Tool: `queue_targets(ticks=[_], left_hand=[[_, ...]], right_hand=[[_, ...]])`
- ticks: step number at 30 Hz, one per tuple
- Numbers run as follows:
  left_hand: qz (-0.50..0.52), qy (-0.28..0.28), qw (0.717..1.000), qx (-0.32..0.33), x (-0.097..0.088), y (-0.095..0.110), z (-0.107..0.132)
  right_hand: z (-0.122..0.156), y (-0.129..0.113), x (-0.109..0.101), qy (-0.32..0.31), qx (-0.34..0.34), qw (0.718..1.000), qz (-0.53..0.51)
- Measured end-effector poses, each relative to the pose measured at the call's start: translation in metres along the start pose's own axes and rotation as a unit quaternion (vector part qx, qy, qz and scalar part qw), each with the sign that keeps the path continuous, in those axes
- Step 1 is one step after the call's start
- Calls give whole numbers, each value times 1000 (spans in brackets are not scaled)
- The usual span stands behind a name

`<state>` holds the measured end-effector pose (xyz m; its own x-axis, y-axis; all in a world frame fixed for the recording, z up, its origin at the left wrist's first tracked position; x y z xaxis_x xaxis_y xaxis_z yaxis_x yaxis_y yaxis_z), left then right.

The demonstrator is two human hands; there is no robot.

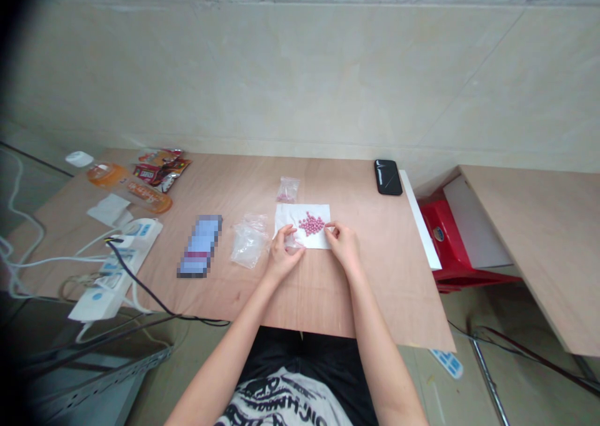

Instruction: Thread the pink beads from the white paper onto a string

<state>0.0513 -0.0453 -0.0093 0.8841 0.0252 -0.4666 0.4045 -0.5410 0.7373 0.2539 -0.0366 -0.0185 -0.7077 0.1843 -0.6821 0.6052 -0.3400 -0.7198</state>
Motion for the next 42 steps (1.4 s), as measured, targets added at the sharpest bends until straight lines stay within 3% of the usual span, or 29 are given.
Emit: queue_targets(ticks=[9, 16, 24, 28, 35, 42], left_hand=[[2, 4, 1000, 1, 0, 0, -1], [4, 8, 1000, 8, 0, 0, -1], [5, 4, 1000, -5, 1, -2, 1], [5, 7, 1000, 3, 0, 0, 0], [1, 2, 1000, 5, -1, 1, -1], [-1, 5, 1000, 3, -1, 2, -1]], right_hand=[[20, -21, 26, -99, -26, 987, -124], [30, -35, 48, -151, -45, 980, -123], [33, -39, 53, -170, -62, 979, -92], [27, -31, 45, -139, -48, 985, -88], [10, -15, 11, -11, -7, 1000, -6], [2, -16, 11, 7, -5, 999, 35]])
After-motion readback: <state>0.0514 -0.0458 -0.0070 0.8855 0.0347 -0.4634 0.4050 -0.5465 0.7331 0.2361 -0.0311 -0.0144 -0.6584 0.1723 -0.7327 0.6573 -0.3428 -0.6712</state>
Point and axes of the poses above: each hand's wrist, its own z-axis away from the middle knuckle, its own x-axis out of the palm, y = z × x, the point moved 10 cm from there along -z, towards the middle knuckle, and after that the axes turned 15 degrees about x, right-handed, at the moved point
